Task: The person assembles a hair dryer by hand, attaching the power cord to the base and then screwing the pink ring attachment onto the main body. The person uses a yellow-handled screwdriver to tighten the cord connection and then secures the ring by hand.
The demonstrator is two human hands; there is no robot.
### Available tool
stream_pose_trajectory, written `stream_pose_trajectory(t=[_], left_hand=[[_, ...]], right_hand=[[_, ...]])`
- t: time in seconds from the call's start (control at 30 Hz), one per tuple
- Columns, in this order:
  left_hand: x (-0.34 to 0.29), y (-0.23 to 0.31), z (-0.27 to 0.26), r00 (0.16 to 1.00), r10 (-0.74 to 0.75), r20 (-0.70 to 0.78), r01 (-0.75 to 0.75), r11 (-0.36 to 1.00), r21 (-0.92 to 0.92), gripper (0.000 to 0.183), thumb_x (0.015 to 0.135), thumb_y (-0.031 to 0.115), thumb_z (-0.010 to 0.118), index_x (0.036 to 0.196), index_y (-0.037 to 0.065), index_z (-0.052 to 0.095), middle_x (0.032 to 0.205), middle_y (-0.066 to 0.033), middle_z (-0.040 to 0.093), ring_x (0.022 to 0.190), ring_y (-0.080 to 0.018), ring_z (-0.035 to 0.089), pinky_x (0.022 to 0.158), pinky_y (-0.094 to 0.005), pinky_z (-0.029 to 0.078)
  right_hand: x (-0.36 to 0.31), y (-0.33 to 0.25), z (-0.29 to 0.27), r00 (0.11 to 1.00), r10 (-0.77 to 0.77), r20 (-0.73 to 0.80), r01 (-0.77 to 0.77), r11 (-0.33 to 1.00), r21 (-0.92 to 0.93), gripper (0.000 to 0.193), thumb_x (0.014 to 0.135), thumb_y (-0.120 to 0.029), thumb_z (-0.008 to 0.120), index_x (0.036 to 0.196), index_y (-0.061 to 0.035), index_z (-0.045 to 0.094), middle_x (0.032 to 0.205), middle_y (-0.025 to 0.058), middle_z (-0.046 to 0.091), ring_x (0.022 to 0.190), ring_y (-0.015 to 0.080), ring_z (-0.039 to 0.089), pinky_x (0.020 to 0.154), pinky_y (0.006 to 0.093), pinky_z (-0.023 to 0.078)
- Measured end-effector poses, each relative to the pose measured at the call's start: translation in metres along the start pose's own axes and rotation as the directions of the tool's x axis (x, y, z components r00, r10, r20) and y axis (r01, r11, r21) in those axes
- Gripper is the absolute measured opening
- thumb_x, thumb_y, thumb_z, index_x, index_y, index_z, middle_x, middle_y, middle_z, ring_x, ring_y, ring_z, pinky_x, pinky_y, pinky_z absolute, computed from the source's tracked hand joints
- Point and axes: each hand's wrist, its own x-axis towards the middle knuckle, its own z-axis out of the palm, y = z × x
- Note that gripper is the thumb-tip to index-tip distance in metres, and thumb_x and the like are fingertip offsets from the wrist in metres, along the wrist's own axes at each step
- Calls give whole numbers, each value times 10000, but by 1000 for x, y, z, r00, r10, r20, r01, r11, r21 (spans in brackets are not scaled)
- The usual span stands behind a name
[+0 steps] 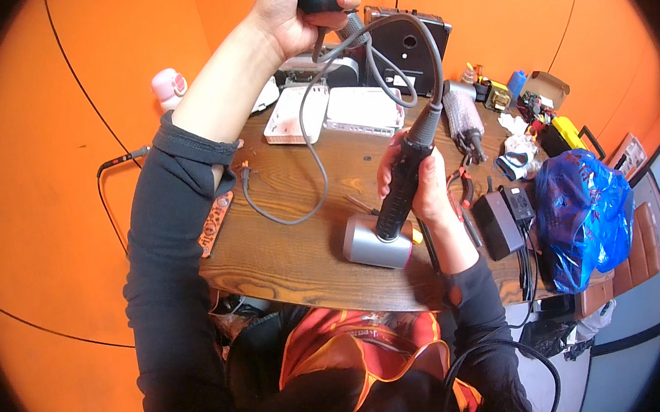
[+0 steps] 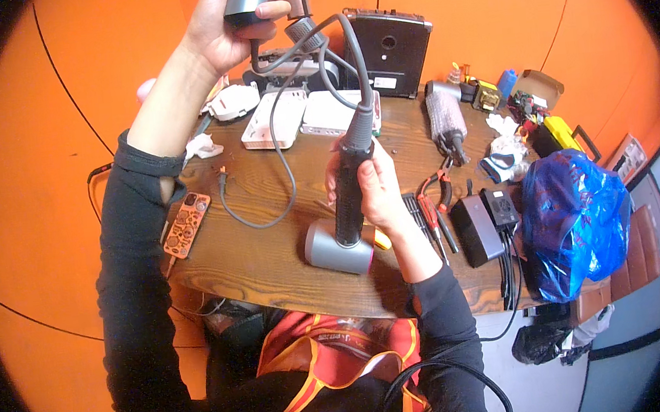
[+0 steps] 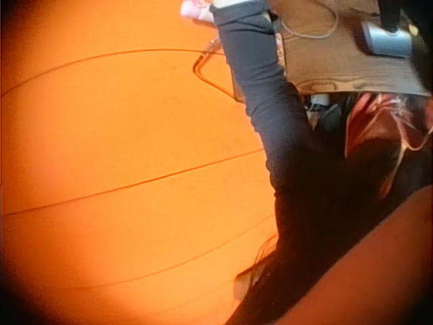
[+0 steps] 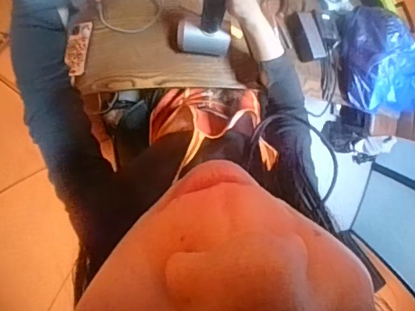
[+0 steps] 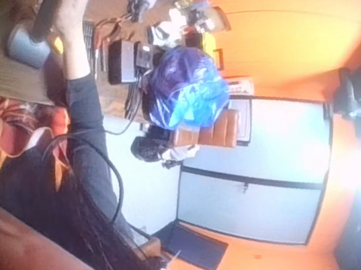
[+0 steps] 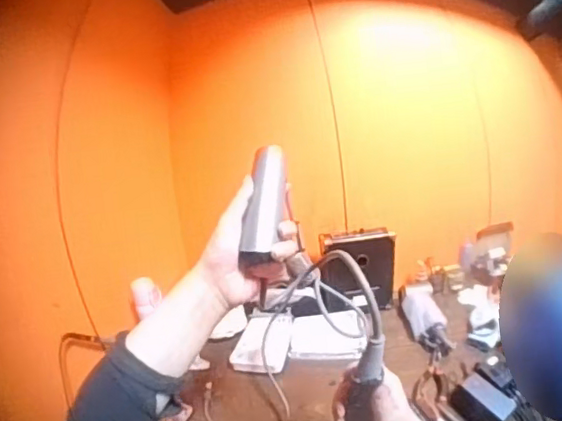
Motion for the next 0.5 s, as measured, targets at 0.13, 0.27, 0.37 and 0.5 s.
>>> stream_pose_trajectory(t=[0.13,0.27,0.37,0.5], left_hand=[[4,11,12,994,106,-28,-105,994,41,422,877,537,436,1097,178,445,733,-69,506,535,-163,509,331,-210,308],[4,26,18,989,143,-35,-139,986,88,425,876,527,445,1081,155,439,745,-61,500,547,-156,514,332,-205,304],[8,41,26,990,143,-17,-141,985,104,422,876,509,460,1060,130,437,752,-61,506,558,-154,522,335,-202,314],[9,62,41,996,85,-2,-83,985,150,412,879,504,456,1063,136,435,751,-73,508,550,-160,521,352,-206,352]], right_hand=[[0,-1,0,1000,16,6,-15,999,-36,646,835,-614,442,1102,-28,400,707,88,523,578,138,524,526,273,465],[0,0,-1,999,22,33,-20,998,-52,651,842,-639,382,1092,-38,405,718,87,529,601,139,529,555,271,466],[0,-1,-2,1000,7,-5,-8,995,-97,654,845,-643,370,1102,-44,414,731,77,538,619,136,534,581,271,466],[0,-4,-3,1000,19,-18,-21,997,-81,684,838,-663,357,1125,-47,433,752,64,549,643,133,538,597,266,457]])
